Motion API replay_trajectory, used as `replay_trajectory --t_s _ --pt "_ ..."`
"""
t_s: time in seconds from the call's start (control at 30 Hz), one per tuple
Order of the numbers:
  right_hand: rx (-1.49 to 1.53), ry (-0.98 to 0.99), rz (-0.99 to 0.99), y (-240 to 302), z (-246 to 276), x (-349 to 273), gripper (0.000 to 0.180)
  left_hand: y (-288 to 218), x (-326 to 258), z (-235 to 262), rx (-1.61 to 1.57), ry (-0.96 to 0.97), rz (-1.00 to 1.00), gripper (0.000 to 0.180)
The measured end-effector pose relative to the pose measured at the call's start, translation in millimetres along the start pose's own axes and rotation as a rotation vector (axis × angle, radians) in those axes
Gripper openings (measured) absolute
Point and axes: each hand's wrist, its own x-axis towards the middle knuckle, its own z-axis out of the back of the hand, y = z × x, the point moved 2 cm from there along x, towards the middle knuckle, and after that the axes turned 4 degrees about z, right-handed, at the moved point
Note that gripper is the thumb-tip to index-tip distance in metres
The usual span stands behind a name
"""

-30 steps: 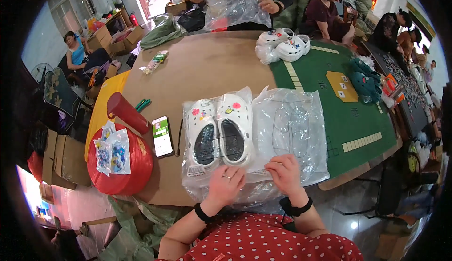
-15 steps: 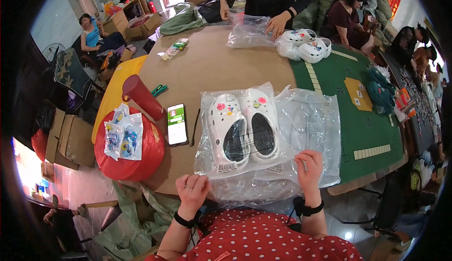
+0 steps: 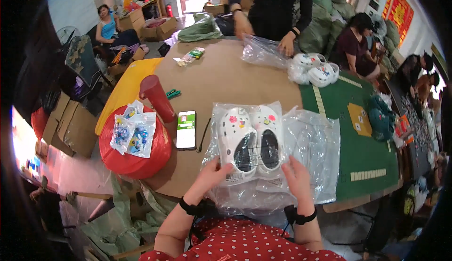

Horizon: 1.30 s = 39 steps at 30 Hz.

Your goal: The recorder is placing white clogs into plastic bags in a manufacturing environment.

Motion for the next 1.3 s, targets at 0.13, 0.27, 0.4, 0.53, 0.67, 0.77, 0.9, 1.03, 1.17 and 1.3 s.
replay_trajectory --t_s 0.13,0.27,0.4,0.53,0.67,0.77,0.9,1.03,1.17,1.3 --pt "0.165 0.067 -0.193 8.3 -13.5 -0.3 0.057 -12.4 2.6 -19.9 0.136 0.062 0.055 0.080" --pt "0.174 0.065 -0.173 -14.9 -15.5 4.6 0.039 -32.8 -17.6 -32.5 0.215 -0.155 -0.064 0.091" --pt "0.467 0.129 -0.329 -31.8 -10.7 -0.6 0.023 -42.3 -35.1 -40.0 0.141 -0.216 -0.129 0.099" --pt "0.761 0.053 -0.164 0.2 -5.1 -11.8 0.058 -57.9 -67.5 -33.6 -0.005 -0.153 -0.202 0.125" --pt "0.694 -0.036 -0.023 -16.1 -11.4 -31.2 0.073 -44.5 -103.3 -35.4 -0.253 -0.199 -0.315 0.129" --pt "0.683 0.043 0.154 35.5 -1.3 -32.5 0.075 -42.6 -132.3 -16.2 -0.571 -0.314 -0.314 0.118" --pt "0.760 0.354 0.424 93.4 -16.1 -20.1 0.073 -43.2 -196.2 66.2 -0.633 -0.641 -0.430 0.099" --pt "0.651 0.294 0.421 98.0 -27.8 -5.2 0.060 -24.8 -274.5 126.9 -0.429 -1.190 -0.551 0.095" --pt "0.760 0.259 0.306 79.8 -35.9 1.0 0.029 -17.3 -337.7 154.4 -0.224 -1.732 -0.205 0.086" --pt "0.755 0.339 0.273 58.2 -39.2 1.2 0.017 33.5 -382.2 162.6 -0.038 -1.785 0.165 0.075"
